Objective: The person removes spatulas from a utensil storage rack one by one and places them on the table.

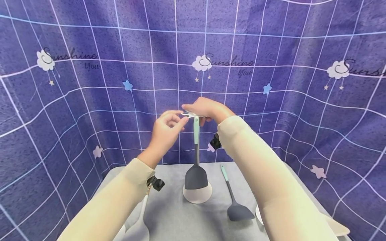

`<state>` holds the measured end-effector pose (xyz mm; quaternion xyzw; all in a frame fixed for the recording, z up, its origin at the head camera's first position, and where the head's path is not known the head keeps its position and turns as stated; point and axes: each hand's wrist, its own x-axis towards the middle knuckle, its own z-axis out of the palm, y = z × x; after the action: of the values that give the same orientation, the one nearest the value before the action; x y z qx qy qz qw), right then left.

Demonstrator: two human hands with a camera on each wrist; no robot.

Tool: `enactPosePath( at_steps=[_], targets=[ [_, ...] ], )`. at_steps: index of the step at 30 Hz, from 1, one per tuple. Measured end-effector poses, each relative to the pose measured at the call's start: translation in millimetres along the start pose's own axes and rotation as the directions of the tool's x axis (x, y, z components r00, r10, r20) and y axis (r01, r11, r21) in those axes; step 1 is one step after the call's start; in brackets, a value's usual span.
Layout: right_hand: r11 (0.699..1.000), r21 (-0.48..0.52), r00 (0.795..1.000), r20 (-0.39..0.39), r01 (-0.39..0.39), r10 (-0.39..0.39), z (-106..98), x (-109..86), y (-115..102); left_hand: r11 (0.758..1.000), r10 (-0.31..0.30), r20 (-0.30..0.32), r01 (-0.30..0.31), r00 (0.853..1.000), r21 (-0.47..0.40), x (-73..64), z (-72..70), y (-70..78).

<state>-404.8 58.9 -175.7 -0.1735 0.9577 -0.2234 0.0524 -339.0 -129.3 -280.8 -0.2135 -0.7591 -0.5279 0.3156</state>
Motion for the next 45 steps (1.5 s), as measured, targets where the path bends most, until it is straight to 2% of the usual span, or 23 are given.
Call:
enactPosePath(
  at_steps=[9, 12, 14, 17, 20, 30, 40, 45],
  targets=[
    [0.999, 0.04, 1.0, -0.011, -0.003, 0.004, 2.0, -2.4, -1.4, 0.999, 0.044, -0.028, -0.045, 0.999, -0.029, -19.5, 10.2, -12.8],
    [0.999, 0.045, 1.0, -0.01, 0.004, -0.003, 1.4, -2.6, -0.5, 1.0, -0.006, 0.015, 0.006, 1.0, 0.004, -28.0, 15.5, -18.5],
    [0.999, 0.044, 1.0, -0.004, 0.004, -0.004, 0.9, -2.4, 0.6, 0.998, -0.054, 0.067, 0.053, 0.996, 0.025, -34.8, 19.7, -22.3],
    [1.0, 0.022, 1.0, 0.003, 0.01, -0.01, 0.4, -2.1, 1.3, 0.992, -0.127, 0.146, 0.122, 0.981, 0.04, -44.0, 26.3, -28.2],
    [1.0, 0.002, 1.0, 0.004, 0.014, -0.014, 0.2, -2.3, 1.5, 0.984, -0.178, 0.197, 0.176, 0.964, 0.026, -50.0, 31.5, -32.1],
    [1.0, -0.005, 1.0, 0.006, 0.017, -0.017, 0.7, -3.1, 1.0, 0.978, -0.203, 0.248, 0.208, 0.947, 0.007, -56.1, 39.8, -38.8],
    [1.0, 0.028, 1.0, 0.003, -0.007, 0.007, 2.3, -1.4, 1.3, 0.975, -0.223, 0.255, 0.212, 0.941, 0.072, -61.6, 43.7, -45.6],
    [1.0, 0.018, 1.0, 0.006, -0.015, 0.015, 2.0, -2.0, 0.3, 0.975, -0.217, 0.245, 0.2, 0.945, 0.093, -63.0, 43.6, -43.8]
  ],
)
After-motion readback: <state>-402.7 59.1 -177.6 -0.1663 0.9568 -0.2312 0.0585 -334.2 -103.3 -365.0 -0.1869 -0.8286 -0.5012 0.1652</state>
